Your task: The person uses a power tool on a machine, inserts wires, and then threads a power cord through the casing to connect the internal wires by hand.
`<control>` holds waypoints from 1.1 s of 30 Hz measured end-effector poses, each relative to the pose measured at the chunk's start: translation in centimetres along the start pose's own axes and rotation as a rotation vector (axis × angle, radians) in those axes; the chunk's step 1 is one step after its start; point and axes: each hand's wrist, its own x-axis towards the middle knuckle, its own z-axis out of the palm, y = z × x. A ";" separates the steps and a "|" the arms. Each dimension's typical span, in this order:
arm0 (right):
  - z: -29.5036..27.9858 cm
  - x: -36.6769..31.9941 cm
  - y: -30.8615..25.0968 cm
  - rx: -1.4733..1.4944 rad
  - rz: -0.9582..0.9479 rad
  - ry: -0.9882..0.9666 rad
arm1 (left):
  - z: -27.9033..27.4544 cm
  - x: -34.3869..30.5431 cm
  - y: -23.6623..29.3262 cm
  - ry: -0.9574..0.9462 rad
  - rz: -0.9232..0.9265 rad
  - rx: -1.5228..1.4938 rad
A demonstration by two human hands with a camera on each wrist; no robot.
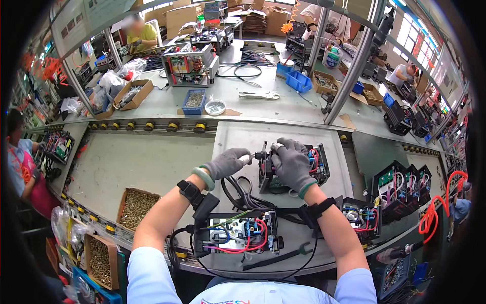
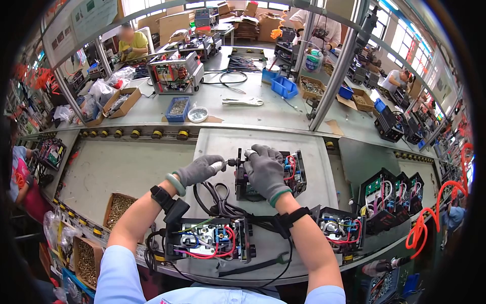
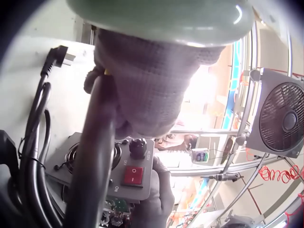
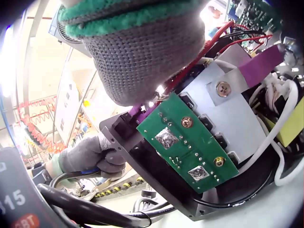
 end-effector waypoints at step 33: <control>-0.5 2.5 1.3 0.153 0.031 -0.398 | -1.5 -1.8 4.2 -0.103 -0.356 -0.430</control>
